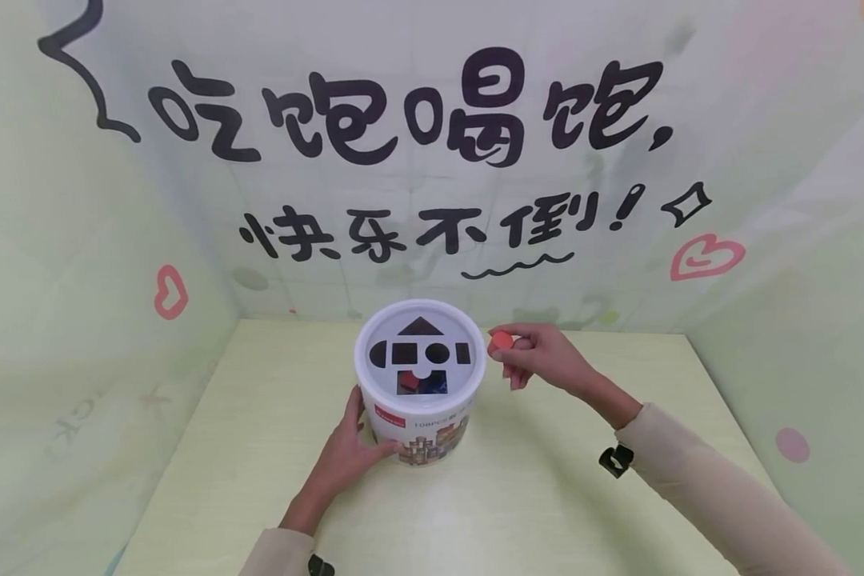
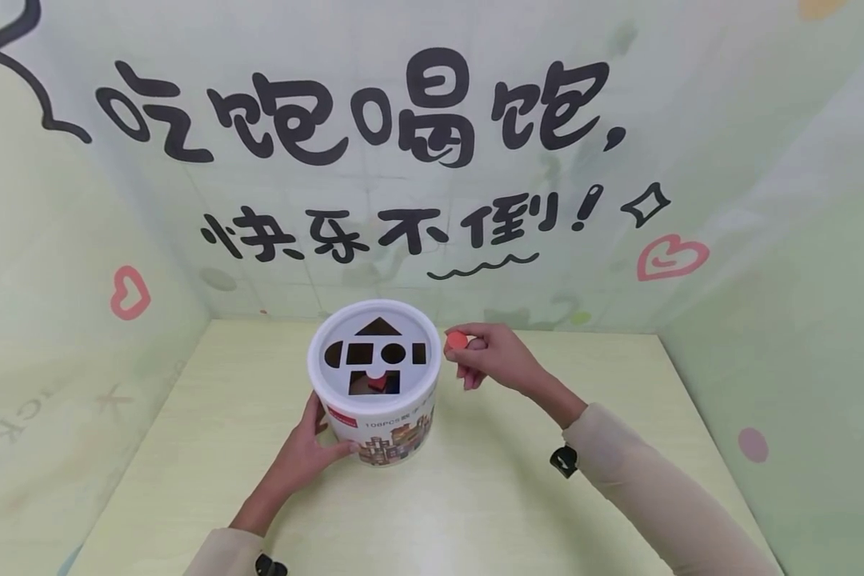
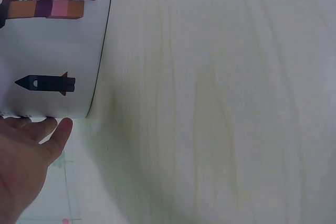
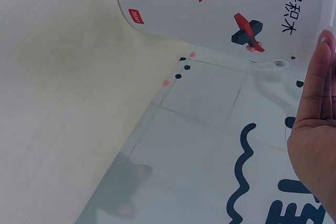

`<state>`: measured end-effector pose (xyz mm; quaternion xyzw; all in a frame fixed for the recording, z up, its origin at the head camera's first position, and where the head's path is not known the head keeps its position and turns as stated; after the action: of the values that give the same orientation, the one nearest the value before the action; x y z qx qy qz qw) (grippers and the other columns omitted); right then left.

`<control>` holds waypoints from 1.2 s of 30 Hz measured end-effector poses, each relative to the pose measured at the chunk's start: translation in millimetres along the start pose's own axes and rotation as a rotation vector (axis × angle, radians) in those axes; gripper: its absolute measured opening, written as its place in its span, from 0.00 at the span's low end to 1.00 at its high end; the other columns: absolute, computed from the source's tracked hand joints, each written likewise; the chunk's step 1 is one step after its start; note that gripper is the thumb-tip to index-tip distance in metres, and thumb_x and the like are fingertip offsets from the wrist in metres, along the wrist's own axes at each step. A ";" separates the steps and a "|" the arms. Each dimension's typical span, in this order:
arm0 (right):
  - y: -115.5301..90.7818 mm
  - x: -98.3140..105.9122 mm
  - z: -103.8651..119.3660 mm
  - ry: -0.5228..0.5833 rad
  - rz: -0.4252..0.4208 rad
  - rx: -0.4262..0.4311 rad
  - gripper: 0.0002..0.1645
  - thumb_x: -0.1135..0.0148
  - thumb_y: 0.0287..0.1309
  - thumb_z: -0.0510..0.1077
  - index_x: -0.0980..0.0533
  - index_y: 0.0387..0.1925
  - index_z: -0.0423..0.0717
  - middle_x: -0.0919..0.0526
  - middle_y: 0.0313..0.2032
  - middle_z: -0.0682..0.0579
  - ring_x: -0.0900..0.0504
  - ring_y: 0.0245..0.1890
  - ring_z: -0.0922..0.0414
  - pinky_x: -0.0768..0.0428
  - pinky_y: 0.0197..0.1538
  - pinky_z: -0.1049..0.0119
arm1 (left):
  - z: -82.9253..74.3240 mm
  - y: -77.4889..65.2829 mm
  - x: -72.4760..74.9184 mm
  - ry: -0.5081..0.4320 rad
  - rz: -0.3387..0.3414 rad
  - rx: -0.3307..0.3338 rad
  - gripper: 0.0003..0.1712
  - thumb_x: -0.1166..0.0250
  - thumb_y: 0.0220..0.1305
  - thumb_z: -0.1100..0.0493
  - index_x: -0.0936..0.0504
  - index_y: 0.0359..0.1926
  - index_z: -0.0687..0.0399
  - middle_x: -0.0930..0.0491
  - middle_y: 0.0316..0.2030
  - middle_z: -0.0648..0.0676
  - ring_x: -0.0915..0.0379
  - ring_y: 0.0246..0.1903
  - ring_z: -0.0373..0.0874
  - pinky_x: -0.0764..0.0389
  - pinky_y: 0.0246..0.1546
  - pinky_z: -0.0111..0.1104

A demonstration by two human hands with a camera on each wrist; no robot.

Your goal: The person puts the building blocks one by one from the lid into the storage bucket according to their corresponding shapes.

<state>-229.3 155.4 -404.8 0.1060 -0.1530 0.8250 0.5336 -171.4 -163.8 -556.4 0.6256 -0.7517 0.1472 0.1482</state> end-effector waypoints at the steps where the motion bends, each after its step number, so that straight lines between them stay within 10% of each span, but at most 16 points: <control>1: -0.5 0.4 1.5 0.001 -0.006 0.001 0.28 0.32 0.58 0.47 0.25 0.59 0.41 0.18 0.25 0.38 0.17 0.20 0.52 0.13 0.29 0.60 | -0.3 0.3 0.0 0.001 -0.001 0.000 0.70 0.23 0.41 0.34 0.61 0.76 0.32 0.50 0.75 0.50 0.52 0.74 0.52 0.36 0.69 0.50; 36: 24.9 -43.2 37.6 -0.009 0.082 0.038 0.23 0.32 0.58 0.41 0.23 0.56 0.44 0.16 0.22 0.45 0.18 0.18 0.55 0.14 0.26 0.60 | 0.8 -1.0 0.6 -0.013 0.003 0.007 0.69 0.24 0.41 0.33 0.59 0.76 0.33 0.48 0.75 0.50 0.52 0.74 0.53 0.36 0.68 0.52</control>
<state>-233.9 95.5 -387.9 0.1137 -0.1439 0.8484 0.4965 -170.6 -164.9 -556.8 0.6259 -0.7531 0.1458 0.1409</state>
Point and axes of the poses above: each hand's wrist, its own y-axis towards the middle knuckle, its own x-axis out of the back of the hand, z = x × y, the point moved 2 cm from there along y, towards the middle knuckle
